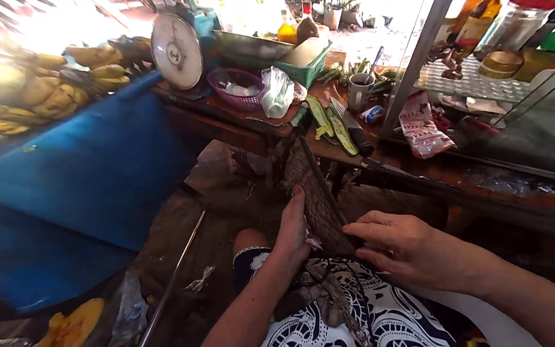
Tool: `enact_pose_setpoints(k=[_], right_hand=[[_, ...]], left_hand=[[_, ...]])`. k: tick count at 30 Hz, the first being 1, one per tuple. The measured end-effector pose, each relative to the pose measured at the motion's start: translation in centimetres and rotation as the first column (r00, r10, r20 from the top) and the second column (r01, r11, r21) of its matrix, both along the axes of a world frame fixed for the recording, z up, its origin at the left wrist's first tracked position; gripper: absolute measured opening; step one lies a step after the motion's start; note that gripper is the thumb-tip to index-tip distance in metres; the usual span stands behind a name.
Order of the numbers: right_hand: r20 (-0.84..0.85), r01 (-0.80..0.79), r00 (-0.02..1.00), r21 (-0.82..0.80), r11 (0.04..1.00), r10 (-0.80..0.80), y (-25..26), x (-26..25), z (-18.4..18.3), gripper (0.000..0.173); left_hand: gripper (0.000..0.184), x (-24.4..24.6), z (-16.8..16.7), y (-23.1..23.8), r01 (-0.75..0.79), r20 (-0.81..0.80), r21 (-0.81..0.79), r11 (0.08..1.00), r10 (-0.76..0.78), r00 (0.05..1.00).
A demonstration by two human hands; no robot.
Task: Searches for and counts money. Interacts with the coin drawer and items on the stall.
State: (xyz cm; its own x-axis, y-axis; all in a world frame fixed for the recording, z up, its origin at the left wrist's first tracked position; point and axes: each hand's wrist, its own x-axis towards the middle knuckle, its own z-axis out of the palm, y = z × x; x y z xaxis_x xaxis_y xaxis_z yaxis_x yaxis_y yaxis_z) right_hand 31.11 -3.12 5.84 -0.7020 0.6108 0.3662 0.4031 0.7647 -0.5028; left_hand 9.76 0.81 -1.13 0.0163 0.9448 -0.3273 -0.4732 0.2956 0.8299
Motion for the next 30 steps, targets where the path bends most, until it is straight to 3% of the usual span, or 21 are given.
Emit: enact_pose_setpoints(k=[7, 13, 17, 23, 30], right_hand=[[0.092, 0.146, 0.98, 0.271, 0.951, -0.177, 0.5, 0.2, -0.9, 0.025], [0.085, 0.099, 0.988, 0.316, 0.944, -0.132, 0.8, 0.2, -1.1, 0.02], [0.123, -0.004, 0.991, 0.423, 0.906, -0.053, 0.4, 0.2, -0.9, 0.019], [0.097, -0.017, 0.994, 0.559, 0.829, -0.044, 0.8, -0.1, -0.5, 0.02], [-0.029, 0.254, 0.955, 0.59, 0.767, -0.294, 5.3, 0.7, -0.2, 0.02]], left_hand=[[0.038, -0.5, -0.6, 0.0, 0.013, 0.053, -0.083, 0.996, -0.008, 0.999], [0.048, -0.8, -0.5, -0.1, 0.091, 0.067, -0.109, 0.99, -0.084, 0.994], [0.035, -0.7, -0.2, -0.4, 0.176, -0.061, 0.023, 0.984, -0.175, 0.983], [0.058, 0.2, 0.0, -0.7, 0.244, -0.104, 0.065, 0.968, -0.237, 0.966], [0.084, 2.1, -0.3, -1.6, 0.471, -0.097, 0.104, 0.876, -0.462, 0.882]])
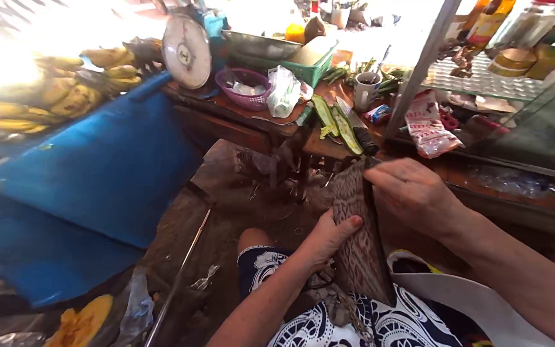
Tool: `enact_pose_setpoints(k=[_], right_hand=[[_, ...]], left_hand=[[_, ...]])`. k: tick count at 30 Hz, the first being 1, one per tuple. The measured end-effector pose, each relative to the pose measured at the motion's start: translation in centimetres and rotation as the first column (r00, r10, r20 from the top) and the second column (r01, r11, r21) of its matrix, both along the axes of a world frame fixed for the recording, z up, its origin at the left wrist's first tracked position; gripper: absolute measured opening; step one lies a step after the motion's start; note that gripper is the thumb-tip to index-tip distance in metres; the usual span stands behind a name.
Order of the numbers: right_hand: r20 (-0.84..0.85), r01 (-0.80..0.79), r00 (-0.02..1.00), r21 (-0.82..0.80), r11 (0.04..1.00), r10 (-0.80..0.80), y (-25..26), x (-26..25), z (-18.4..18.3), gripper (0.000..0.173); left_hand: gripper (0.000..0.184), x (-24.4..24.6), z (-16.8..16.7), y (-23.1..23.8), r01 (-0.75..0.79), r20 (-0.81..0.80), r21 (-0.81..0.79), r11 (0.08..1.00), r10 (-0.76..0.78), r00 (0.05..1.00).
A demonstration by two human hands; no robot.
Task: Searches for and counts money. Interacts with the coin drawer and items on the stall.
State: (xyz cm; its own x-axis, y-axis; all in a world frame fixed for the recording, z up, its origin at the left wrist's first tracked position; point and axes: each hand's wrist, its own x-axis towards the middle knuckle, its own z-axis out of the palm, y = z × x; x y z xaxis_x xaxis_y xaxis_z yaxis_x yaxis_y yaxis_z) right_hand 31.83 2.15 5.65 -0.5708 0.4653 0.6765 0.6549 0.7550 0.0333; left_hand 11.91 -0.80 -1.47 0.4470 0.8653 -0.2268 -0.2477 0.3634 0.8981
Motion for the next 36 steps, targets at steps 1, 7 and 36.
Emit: enact_pose_setpoints(k=[1, 7, 36], right_hand=[[-0.029, 0.038, 0.999, 0.005, 0.999, -0.038, 0.9, 0.2, 0.0, 0.02], [-0.369, -0.167, 0.928, -0.551, 0.818, -0.059, -1.1, -0.3, 0.1, 0.045], [-0.141, -0.048, 0.989, -0.626, 0.778, -0.052, -1.7, 0.3, -2.9, 0.049]], left_hand=[[0.086, 0.2, 0.0, -0.1, 0.017, -0.001, -0.006, 1.0, -0.017, 1.0], [0.103, 0.2, -0.8, 0.2, -0.07, 0.057, -0.049, 0.996, 0.073, 0.996], [0.051, -3.4, -2.1, -1.9, 0.069, 0.336, -0.083, 0.994, -0.037, 0.941]])
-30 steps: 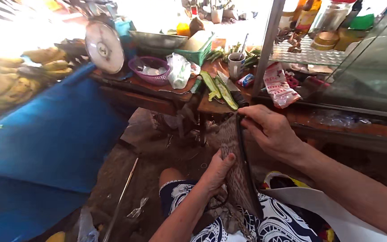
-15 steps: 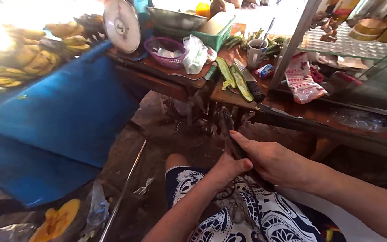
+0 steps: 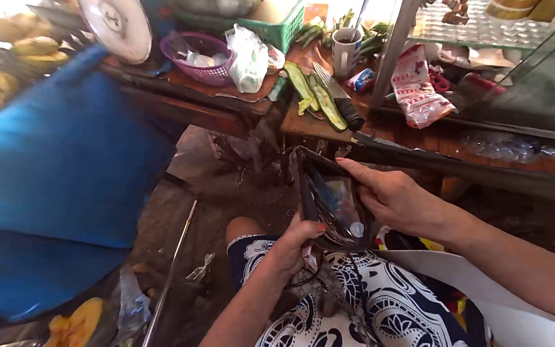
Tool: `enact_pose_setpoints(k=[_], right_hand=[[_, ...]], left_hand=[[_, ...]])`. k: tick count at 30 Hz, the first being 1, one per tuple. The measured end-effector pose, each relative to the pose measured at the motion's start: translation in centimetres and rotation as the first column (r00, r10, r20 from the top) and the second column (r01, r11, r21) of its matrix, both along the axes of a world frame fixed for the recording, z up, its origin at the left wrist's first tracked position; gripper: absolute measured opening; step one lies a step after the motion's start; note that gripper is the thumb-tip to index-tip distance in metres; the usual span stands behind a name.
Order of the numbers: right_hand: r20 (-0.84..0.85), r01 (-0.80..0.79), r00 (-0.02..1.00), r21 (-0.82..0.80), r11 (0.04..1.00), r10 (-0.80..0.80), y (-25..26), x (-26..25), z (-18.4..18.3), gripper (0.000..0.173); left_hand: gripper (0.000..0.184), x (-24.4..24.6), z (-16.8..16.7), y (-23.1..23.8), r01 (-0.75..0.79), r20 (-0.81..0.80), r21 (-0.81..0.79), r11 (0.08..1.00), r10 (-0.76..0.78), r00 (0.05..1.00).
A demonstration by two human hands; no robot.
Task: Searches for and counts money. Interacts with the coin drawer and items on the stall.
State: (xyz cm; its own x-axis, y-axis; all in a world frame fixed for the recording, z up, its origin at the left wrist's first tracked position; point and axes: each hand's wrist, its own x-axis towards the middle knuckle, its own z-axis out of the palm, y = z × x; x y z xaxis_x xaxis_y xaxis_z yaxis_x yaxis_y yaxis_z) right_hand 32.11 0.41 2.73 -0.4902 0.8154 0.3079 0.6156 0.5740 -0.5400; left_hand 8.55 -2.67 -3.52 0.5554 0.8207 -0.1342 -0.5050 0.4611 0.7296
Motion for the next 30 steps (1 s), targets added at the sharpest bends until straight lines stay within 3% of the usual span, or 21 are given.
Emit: enact_pose_setpoints(k=[8, 12, 15, 20, 26, 30], right_hand=[[-0.067, -0.086, 0.994, -0.055, 0.995, 0.083, -0.8, 0.0, 0.7, 0.048], [-0.044, -0.089, 0.995, -0.001, 0.996, 0.089, -0.9, 0.1, 0.6, 0.046], [0.008, -0.108, 0.994, 0.081, 0.991, 0.108, -1.0, 0.1, 0.7, 0.042], [0.049, -0.128, 0.991, 0.104, 0.986, 0.124, -1.3, -0.3, 0.4, 0.035], [0.149, -0.212, 0.966, -0.026, 0.977, 0.214, -1.4, -1.6, -0.8, 0.046], [0.229, -0.188, 0.953, -0.056, 0.98, 0.196, -1.2, -1.6, -1.0, 0.054]], left_hand=[[0.034, -0.7, -0.7, 0.5, 0.038, 0.083, 0.054, 0.998, -0.042, 0.996], [0.03, -0.4, -0.6, 0.7, 0.047, 0.097, 0.047, 0.998, -0.051, 0.994], [0.028, -0.1, 0.0, 0.8, 0.001, 0.033, -0.047, 0.999, 0.001, 0.999], [0.032, 0.3, 0.2, 0.9, -0.09, -0.051, -0.141, 0.986, 0.084, 0.995], [0.052, 1.1, 0.0, 1.1, -0.112, -0.082, -0.135, 0.985, 0.102, 0.991], [0.068, 1.2, 0.0, 1.0, -0.095, -0.058, -0.14, 0.986, 0.088, 0.994]])
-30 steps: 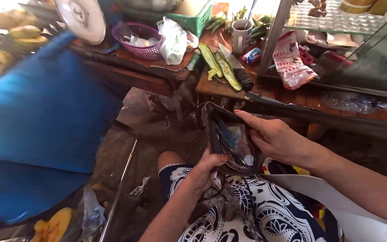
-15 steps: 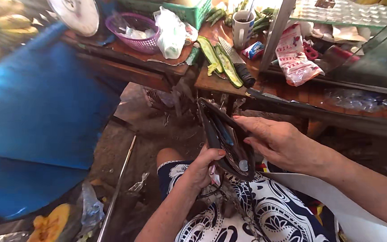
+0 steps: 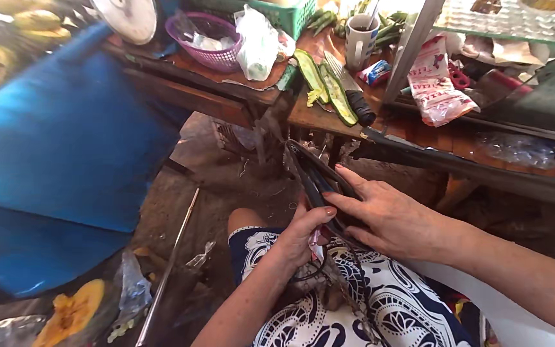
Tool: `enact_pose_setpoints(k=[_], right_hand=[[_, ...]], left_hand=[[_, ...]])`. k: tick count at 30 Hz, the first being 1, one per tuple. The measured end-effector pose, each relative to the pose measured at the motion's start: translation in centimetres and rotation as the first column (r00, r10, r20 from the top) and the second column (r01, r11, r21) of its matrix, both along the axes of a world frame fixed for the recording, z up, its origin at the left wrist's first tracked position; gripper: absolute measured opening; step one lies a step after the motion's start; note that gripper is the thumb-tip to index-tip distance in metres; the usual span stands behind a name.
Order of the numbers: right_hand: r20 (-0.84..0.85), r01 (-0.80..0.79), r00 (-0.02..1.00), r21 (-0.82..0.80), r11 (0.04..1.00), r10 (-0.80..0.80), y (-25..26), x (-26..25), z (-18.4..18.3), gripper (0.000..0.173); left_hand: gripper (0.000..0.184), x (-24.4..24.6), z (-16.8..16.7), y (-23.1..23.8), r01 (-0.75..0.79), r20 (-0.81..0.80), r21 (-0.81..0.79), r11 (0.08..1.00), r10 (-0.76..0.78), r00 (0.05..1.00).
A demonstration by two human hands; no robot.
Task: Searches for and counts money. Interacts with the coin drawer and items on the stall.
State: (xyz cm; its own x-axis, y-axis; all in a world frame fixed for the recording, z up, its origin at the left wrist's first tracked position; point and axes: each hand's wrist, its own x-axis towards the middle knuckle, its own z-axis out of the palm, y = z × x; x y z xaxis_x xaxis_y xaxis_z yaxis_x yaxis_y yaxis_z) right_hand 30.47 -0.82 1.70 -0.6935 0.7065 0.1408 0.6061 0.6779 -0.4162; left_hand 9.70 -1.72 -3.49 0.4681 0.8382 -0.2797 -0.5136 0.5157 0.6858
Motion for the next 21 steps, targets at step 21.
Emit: enact_pose_setpoints(k=[21], right_hand=[[0.027, 0.158, 0.987, -0.099, 0.982, -0.156, 1.1, 1.0, -1.2, 0.042]], left_hand=[[0.031, -1.9, -0.9, -0.6, 0.12, 0.091, 0.062, 0.991, -0.125, 0.988]])
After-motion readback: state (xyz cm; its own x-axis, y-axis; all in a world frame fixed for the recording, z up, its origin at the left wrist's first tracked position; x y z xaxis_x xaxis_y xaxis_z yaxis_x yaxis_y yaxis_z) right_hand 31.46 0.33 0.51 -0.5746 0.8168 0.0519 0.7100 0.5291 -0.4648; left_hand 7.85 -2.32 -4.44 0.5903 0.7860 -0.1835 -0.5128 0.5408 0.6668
